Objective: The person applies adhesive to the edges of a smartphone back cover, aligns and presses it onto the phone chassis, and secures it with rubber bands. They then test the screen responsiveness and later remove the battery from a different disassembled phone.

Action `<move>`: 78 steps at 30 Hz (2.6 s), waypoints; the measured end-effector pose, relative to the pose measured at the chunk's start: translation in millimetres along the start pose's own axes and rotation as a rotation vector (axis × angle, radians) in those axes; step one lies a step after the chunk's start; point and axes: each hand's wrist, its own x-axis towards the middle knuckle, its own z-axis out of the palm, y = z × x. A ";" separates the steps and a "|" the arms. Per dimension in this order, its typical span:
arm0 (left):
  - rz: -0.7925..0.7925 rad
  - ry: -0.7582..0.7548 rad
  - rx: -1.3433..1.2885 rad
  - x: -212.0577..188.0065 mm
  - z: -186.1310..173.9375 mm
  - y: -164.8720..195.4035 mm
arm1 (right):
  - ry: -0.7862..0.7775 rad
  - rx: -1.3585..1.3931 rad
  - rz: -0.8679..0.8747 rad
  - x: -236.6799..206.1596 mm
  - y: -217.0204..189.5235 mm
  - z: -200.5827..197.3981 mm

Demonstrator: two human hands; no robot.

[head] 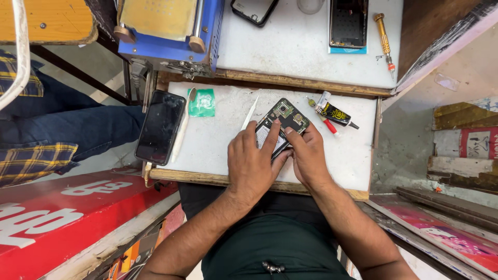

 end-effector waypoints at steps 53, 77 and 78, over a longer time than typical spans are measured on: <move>-0.417 -0.583 -2.886 -25.2 44.6 -69.5 | -0.374 -0.163 -0.024 -4.8 -22.8 29.5; -0.404 -0.502 -2.410 -9.5 19.4 -55.6 | -0.414 0.278 0.166 8.9 -13.2 -6.4; -0.377 -0.493 -2.387 -8.2 18.7 -54.6 | -0.408 0.286 0.174 9.8 -13.7 -6.8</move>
